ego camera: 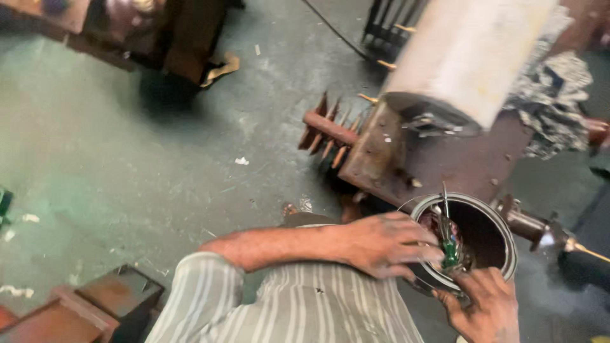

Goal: The person aligns a metal bracket onto a cylindrical electrical component and secures it using bolts and a wrench. They tighten the bolts to fasten the bracket in place.

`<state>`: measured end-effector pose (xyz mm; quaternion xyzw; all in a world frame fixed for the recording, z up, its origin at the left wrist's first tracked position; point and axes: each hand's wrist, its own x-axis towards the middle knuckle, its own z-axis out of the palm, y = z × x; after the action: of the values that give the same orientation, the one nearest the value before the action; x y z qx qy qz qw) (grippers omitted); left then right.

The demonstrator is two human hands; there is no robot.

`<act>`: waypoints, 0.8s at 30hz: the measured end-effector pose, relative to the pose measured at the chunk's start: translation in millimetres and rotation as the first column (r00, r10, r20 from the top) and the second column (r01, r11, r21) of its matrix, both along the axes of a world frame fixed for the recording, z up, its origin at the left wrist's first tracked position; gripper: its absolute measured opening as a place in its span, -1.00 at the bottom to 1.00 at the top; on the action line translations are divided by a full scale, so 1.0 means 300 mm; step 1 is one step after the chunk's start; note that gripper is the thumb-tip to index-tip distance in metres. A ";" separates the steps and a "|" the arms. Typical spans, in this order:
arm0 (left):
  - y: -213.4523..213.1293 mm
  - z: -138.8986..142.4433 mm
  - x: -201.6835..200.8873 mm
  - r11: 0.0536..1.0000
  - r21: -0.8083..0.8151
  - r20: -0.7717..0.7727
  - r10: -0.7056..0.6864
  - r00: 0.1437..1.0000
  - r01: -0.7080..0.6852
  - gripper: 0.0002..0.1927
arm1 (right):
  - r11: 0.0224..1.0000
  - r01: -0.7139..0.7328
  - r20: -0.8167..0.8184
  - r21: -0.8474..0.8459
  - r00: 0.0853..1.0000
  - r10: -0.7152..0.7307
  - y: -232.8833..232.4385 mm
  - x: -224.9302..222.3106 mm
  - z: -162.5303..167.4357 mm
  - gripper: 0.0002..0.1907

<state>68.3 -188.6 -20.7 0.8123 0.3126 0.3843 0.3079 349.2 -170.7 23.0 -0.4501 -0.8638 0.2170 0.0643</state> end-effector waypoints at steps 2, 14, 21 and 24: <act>-0.079 0.005 -0.062 0.995 0.088 -0.094 -0.030 0.995 0.039 -0.24 | 0.999 -0.024 -0.066 -0.035 0.998 0.021 -0.065 -0.127 -0.022 -0.59; -0.606 0.021 -0.704 0.881 0.040 -0.382 0.449 0.808 -0.471 -0.15 | 0.835 -0.525 -0.430 0.165 0.724 0.540 -0.266 -1.019 -0.031 -0.49; -0.621 0.107 -1.054 0.600 0.144 -0.373 0.769 0.519 -0.787 -0.30 | 0.961 -0.247 -0.512 0.126 0.814 0.276 -0.197 -1.245 -0.154 -0.35; -0.587 0.115 -1.182 0.527 0.132 -0.366 0.813 0.453 -0.839 -0.33 | 0.978 -0.208 -0.485 -0.012 0.857 0.176 -0.104 -1.376 -0.257 -0.36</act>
<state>-286.2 -364.8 13.6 0.6050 0.7333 0.3074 0.0422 -63.7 -201.8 -54.1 -0.2956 -0.8538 0.3547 0.2406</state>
